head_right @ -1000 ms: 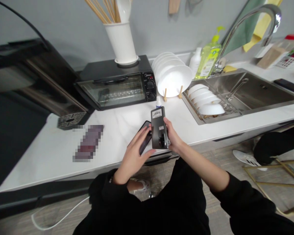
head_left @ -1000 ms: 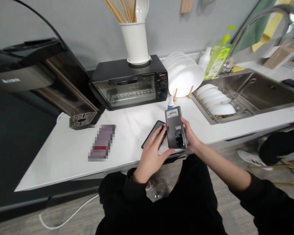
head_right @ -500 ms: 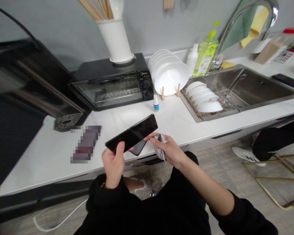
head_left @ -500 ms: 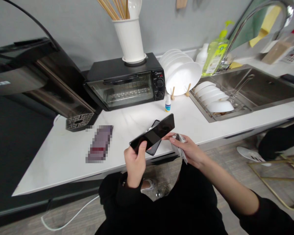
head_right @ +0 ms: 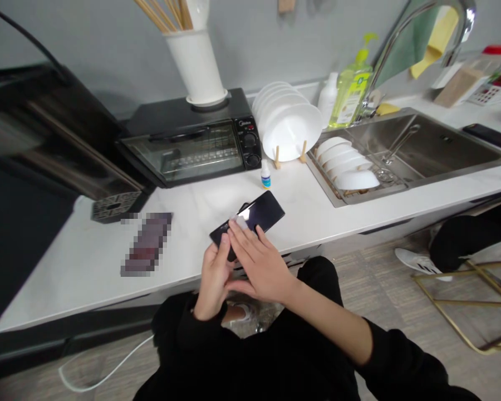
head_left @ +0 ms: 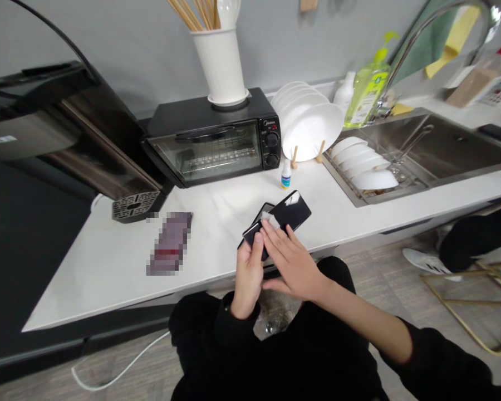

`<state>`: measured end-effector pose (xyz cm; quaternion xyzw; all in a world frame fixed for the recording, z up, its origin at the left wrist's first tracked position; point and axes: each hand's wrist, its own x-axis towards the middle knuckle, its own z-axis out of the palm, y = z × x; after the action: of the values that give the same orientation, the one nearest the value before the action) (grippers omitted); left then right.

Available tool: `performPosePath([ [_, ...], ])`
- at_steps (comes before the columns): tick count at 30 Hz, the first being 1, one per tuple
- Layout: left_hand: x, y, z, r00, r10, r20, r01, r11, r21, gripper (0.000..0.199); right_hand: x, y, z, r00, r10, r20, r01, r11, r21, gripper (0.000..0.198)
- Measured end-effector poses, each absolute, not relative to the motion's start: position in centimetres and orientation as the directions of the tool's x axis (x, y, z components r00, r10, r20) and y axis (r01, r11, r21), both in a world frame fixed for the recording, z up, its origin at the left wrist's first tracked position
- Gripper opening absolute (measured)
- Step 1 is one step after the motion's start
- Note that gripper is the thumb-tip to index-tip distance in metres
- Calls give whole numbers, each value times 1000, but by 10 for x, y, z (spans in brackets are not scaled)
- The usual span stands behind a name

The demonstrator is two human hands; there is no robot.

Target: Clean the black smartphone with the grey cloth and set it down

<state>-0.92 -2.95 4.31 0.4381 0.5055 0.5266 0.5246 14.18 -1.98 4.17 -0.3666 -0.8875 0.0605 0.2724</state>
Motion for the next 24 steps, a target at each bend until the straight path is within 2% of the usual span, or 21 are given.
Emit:
performPosePath([
  [2,-12,-30,45,-120,991,-67,-115,53,992,65,149,-15,48,-569,688,450,653,711,-261,107],
  [5,-10,-31,49,-189,981,-36,20,41,999,70,150,-11,53,-407,760,507,748,596,-291,108],
  [7,-7,-30,51,-161,987,-2,79,15,997,72,143,-13,53,-465,728,504,700,651,-294,107],
  [10,-8,-27,50,-146,989,-8,91,21,996,74,141,-15,52,-603,655,456,612,746,-262,100],
  [14,-29,-19,56,-181,983,-18,213,57,975,74,165,1,53,-471,769,432,736,612,-289,78],
  [16,-40,-12,65,-136,991,-14,228,45,972,71,173,8,52,-445,792,419,716,595,-365,66],
  [19,-47,-1,82,-96,995,27,144,-13,989,57,165,10,46,-381,837,393,626,546,-556,48],
  [21,-42,3,89,-58,995,78,76,-74,994,46,151,5,42,-231,911,340,551,411,-726,41],
  [24,-26,5,87,66,992,107,-29,-105,994,51,126,-6,40,-8,962,272,332,259,-907,32],
])
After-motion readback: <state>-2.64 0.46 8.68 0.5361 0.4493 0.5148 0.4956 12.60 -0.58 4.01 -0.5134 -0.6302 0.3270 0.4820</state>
